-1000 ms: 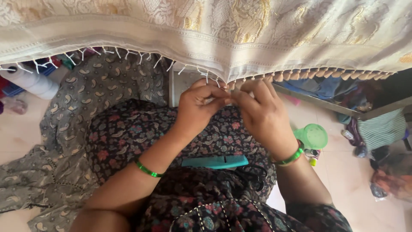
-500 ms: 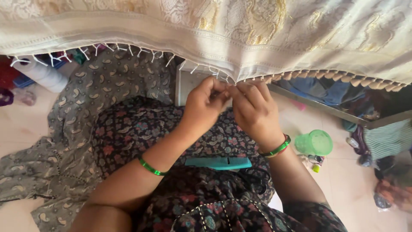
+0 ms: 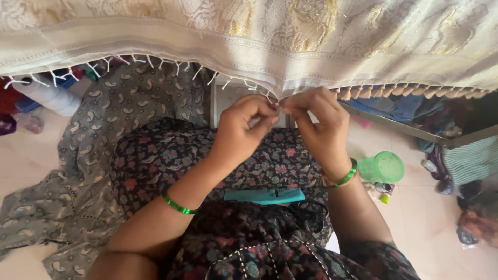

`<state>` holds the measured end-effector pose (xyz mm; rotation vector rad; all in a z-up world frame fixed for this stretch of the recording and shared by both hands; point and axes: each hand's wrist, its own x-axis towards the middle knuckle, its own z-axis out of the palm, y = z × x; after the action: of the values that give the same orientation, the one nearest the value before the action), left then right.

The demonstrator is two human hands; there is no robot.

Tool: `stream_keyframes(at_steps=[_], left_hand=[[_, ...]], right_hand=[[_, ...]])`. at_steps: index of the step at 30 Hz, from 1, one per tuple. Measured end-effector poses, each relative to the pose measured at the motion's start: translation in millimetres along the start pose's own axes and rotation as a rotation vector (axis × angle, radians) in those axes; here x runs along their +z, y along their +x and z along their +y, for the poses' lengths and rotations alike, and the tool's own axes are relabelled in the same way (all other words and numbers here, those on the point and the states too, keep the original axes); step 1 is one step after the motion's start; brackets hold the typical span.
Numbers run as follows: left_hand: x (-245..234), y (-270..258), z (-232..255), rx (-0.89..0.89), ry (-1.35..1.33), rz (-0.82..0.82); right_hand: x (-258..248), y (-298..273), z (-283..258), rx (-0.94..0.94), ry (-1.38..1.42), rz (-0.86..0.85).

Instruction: The person is decorating the border of a fabric piece, likely a saree, by tying and adjusting fringe tassels and beads using scissors and a comb.

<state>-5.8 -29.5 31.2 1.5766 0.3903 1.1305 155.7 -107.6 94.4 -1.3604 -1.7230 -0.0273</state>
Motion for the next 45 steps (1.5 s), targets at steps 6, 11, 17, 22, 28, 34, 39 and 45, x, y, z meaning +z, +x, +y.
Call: stream_keyframes(at_steps=[6, 11, 17, 22, 28, 34, 39, 45], left_hand=[[2.8, 3.7, 8.0, 0.238, 0.407, -0.042], [-0.4, 2.9, 1.2, 0.288, 0.354, -0.045], [-1.6, 1.0, 8.5, 0.246, 0.438, 0.032], [-14.6, 24.6, 34.8, 0.596, 1.054, -0.074], [-20.8, 16.7, 21.3, 0.448, 0.868, -0.001], [-18.9, 17.0, 9.7, 0.252, 0.248, 0.081], [-15.9, 24.8, 14.2, 0.183, 0.298, 0.098], [-8.6, 30.1, 8.8, 0.299, 0.568, 0.128]], right_hand=[[12.1, 3.2, -0.2, -0.083, -0.186, 0.161], [17.7, -23.1, 19.3, 0.250, -0.048, 0.206], [15.2, -32.3, 29.3, 0.644, 0.592, -0.026], [13.9, -27.5, 22.3, 0.514, 0.546, -0.043], [9.8, -18.2, 17.0, 0.377, 0.311, 0.083], [13.3, -10.8, 8.3, 0.217, 0.121, -0.017], [14.3, -7.3, 4.0, 0.131, 0.038, -0.002], [16.1, -8.8, 7.7, 0.072, -0.018, -0.007]])
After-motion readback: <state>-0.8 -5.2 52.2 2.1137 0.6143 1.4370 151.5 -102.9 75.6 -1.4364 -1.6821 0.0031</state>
